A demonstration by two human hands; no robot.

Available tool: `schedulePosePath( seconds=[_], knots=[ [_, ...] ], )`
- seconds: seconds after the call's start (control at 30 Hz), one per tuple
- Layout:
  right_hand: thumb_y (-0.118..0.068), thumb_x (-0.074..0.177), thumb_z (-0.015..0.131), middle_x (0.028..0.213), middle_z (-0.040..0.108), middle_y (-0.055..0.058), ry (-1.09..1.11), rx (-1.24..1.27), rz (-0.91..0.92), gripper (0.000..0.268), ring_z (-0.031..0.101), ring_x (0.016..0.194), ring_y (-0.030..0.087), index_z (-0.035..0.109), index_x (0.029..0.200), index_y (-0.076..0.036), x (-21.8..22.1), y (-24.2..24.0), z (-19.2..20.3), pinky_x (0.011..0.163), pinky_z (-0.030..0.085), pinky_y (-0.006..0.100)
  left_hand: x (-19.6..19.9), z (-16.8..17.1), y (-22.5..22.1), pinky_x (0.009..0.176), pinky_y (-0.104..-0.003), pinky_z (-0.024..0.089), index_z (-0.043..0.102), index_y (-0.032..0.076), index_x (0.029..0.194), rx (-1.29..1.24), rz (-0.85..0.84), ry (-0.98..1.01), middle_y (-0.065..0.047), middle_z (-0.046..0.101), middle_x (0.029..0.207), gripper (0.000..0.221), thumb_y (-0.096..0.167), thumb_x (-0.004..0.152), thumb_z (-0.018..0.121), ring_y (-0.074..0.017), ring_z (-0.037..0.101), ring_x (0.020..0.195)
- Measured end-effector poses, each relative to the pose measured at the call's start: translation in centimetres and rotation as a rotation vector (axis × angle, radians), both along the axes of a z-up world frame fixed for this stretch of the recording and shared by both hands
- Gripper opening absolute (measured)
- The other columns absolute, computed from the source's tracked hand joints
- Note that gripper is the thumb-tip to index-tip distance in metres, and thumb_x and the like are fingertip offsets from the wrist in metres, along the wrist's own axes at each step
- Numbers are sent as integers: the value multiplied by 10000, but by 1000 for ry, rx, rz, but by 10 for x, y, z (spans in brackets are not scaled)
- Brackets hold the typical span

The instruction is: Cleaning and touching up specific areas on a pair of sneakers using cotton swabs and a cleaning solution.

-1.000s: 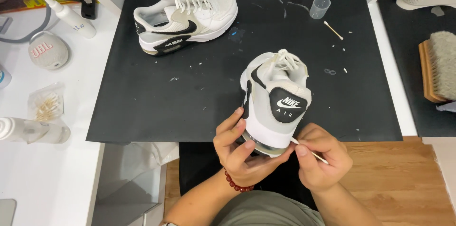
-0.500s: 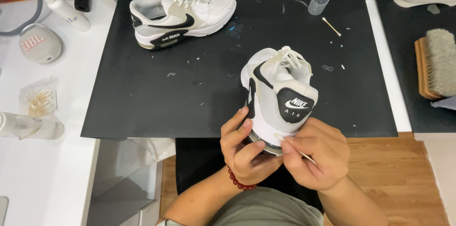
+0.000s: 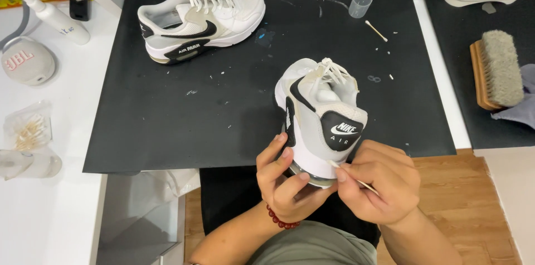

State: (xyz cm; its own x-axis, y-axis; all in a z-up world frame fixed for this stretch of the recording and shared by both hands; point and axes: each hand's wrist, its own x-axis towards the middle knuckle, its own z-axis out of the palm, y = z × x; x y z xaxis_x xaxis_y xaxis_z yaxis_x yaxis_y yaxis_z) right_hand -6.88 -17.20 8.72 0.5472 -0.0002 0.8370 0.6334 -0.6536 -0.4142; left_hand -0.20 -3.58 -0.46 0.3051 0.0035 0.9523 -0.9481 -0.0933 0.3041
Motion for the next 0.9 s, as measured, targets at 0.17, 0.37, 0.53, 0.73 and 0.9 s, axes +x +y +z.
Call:
schedulePosePath(
  seconds=[0.17, 0.37, 0.53, 0.73, 0.9],
  knots=[
    [48, 778, 738, 626, 561, 69, 51, -75, 10, 139, 533, 512, 211, 608, 771, 0, -1, -2, 15, 480, 397, 327, -1, -6, -1, 1051, -528, 565, 458, 160, 1281, 10, -13, -10, -114, 450, 1385, 784, 228, 737, 1018, -438, 557, 1286],
    [38, 762, 757, 633, 562, 71, 95, -206, -56, 144, 568, 534, 244, 620, 764, -6, -8, 0, 29, 500, 436, 341, -2, -15, -1, 1075, -554, 532, 477, 162, 1251, 30, -49, -27, -122, 453, 1379, 743, 225, 741, 1013, -452, 548, 1287],
    [25, 691, 760, 598, 567, 61, 106, -232, -84, 127, 536, 476, 221, 644, 727, -13, -16, -7, 25, 453, 398, 340, -5, -14, -1, 1141, -571, 508, 472, 180, 1274, 45, -55, -5, -127, 448, 1371, 728, 215, 789, 1015, -454, 543, 1314],
    [25, 696, 771, 630, 561, 66, 72, -259, -191, 148, 560, 525, 222, 642, 760, -11, -19, 0, 26, 476, 418, 332, -9, -23, 0, 1178, -595, 430, 606, 180, 1182, 79, -170, -4, -133, 418, 1275, 546, 194, 776, 971, -468, 553, 1300],
    [22, 694, 778, 631, 575, 54, 137, -321, -201, 184, 574, 535, 228, 603, 730, -23, -29, -2, 27, 478, 416, 331, -7, -30, 2, 1188, -604, 423, 638, 185, 1156, 96, -200, -42, -120, 454, 1269, 430, 173, 831, 920, -456, 564, 1313]
  ],
)
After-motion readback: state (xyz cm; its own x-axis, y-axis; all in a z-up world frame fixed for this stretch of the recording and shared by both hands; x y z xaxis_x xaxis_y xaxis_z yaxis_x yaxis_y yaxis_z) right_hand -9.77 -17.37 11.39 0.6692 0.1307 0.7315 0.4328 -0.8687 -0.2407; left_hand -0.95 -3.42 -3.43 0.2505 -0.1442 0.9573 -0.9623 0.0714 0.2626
